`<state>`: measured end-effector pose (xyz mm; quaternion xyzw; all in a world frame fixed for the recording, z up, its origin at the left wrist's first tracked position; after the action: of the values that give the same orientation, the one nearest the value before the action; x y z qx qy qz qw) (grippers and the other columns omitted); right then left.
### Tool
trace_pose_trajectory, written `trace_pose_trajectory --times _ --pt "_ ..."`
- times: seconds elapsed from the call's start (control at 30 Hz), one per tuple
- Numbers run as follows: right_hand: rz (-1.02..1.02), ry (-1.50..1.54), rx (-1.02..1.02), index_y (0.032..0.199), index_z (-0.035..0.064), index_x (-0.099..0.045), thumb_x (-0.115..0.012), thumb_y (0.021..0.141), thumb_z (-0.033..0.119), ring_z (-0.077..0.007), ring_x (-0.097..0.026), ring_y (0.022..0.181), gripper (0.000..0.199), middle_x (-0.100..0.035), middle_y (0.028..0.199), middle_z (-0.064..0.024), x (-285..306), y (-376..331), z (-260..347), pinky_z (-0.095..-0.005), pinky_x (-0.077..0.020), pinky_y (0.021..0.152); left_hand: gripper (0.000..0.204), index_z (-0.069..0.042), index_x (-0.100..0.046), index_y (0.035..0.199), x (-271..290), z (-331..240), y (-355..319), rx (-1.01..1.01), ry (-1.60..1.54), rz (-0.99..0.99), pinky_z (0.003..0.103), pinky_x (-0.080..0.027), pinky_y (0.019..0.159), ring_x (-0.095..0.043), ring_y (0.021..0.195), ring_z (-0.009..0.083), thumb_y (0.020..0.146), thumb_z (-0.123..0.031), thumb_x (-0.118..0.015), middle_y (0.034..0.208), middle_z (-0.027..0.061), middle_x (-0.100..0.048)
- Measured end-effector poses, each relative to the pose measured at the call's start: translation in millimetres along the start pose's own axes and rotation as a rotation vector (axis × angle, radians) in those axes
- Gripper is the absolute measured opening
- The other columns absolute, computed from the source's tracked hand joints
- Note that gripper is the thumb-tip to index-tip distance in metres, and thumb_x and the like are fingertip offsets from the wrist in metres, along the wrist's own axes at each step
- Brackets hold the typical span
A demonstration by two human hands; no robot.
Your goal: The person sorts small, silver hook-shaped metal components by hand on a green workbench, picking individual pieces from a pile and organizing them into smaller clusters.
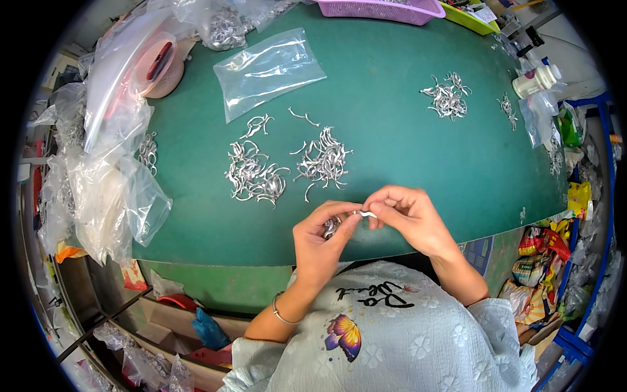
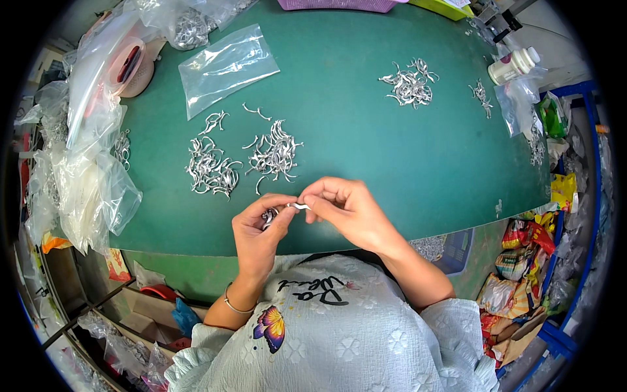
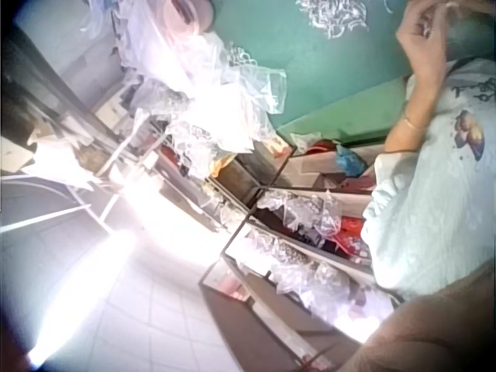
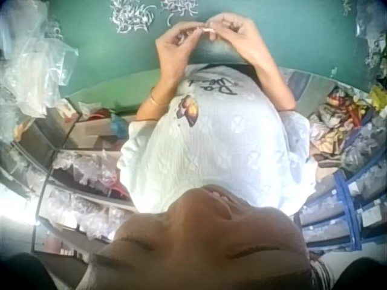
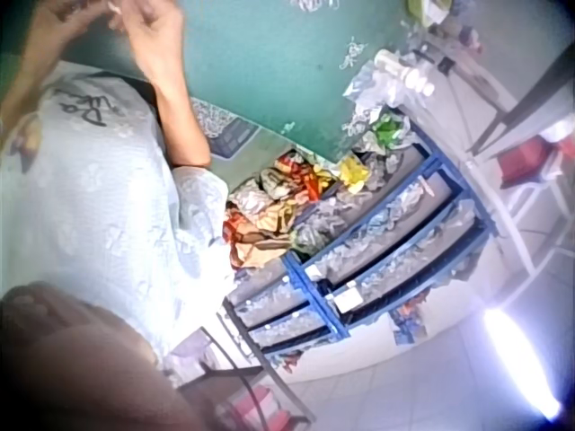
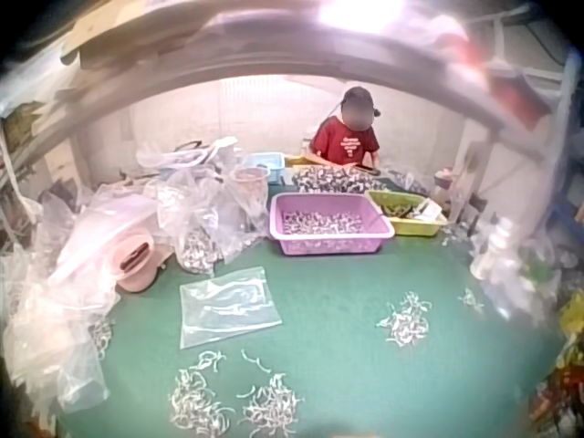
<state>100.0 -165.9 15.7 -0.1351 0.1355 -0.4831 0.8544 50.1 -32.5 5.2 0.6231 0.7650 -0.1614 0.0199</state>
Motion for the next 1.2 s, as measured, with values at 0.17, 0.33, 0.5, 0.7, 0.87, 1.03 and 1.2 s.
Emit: trace_pose_trajectory --times 0.17,0.33,0.5,0.7,0.87,1.03,1.2 --pt "-0.02 -0.118 0.251 0.092 -0.0002 -0.062 -0.061 0.082 0.008 -0.0059 -0.053 0.069 0.013 -0.064 0.08 -0.0031 -3 -12 20 -0.0209 -0.0422 0.063 0.012 0.001 -0.064 0.091 4 -1 -5 0.061 -0.143 -0.018 0.016 -0.03 0.047 -0.041 0.057 0.0013 0.08 0.001 -0.061 0.081 0.0012 -0.06" --pt "-0.013 0.041 0.191 0.095 -0.003 -0.06 -0.057 0.084 0.004 -0.011 -0.059 0.075 0.013 -0.065 0.084 -0.0089 -5 -17 25 -0.023 -0.0463 0.068 0.014 0.002 -0.063 0.095 0 0 -9 0.163 -0.357 0.049 0.016 -0.026 0.042 -0.037 0.051 0.0003 0.081 0.0 -0.06 0.078 0.005 -0.062" --pt "0.038 0.241 0.128 0.095 -0.0042 -0.059 -0.054 0.086 0.003 -0.0148 -0.062 0.079 0.012 -0.065 0.082 -0.0117 -7 -18 24 -0.0252 -0.0484 0.072 0.015 0.003 -0.061 0.096 -3 -6 -14 0.186 -0.445 0.099 0.015 -0.025 0.041 -0.037 0.05 0.0001 0.081 0.0 -0.06 0.079 0.0073 -0.063" --pt "0.091 0.395 0.116 0.093 -0.0039 -0.058 -0.053 0.087 0.003 -0.0155 -0.062 0.078 0.01 -0.065 0.083 -0.0127 -11 -20 24 -0.0254 -0.0484 0.072 0.014 0.003 -0.061 0.095 -5 -13 -17 0.156 -0.448 0.117 0.016 -0.024 0.04 -0.037 0.05 0.0003 0.081 0.001 -0.059 0.079 0.0071 -0.063" --pt "0.07 0.363 0.163 0.092 -0.0043 -0.058 -0.053 0.086 0.001 -0.0166 -0.063 0.079 0.009 -0.064 0.085 -0.0125 -14 -24 28 -0.0268 -0.0487 0.074 0.014 0.003 -0.061 0.095 -4 -11 -18 0.143 -0.477 0.124 0.016 -0.025 0.04 -0.037 0.05 0.0004 0.082 0.001 -0.058 0.08 0.0072 -0.062" --pt "0.01 0.203 0.264 0.092 -0.0045 -0.059 -0.055 0.084 -0.003 -0.0175 -0.062 0.079 0.01 -0.062 0.085 -0.0121 -14 -27 36 -0.027 -0.0483 0.072 0.014 0.003 -0.061 0.095 -4 -14 -18 0.131 -0.488 0.134 0.016 -0.025 0.041 -0.038 0.051 0.0004 0.082 0.001 -0.058 0.08 0.0074 -0.062" --pt "-0.065 -0.014 0.404 0.09 -0.0037 -0.061 -0.057 0.08 -0.005 -0.0169 -0.061 0.077 0.011 -0.061 0.082 -0.0117 -15 -31 46 -0.0266 -0.0476 0.07 0.014 0.002 -0.061 0.096 -5 -17 -18 0.115 -0.509 0.153 0.016 -0.026 0.041 -0.038 0.051 0.0001 0.083 0.001 -0.057 0.081 0.007 -0.061"
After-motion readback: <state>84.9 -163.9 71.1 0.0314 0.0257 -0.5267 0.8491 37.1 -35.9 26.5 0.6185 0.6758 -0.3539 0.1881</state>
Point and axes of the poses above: each hand's wrist, its own y-axis towards the middle knuckle, its own x-axis out of the back of the hand, z = x × y, the point moved 6 cm from there along y, towards the middle knuckle
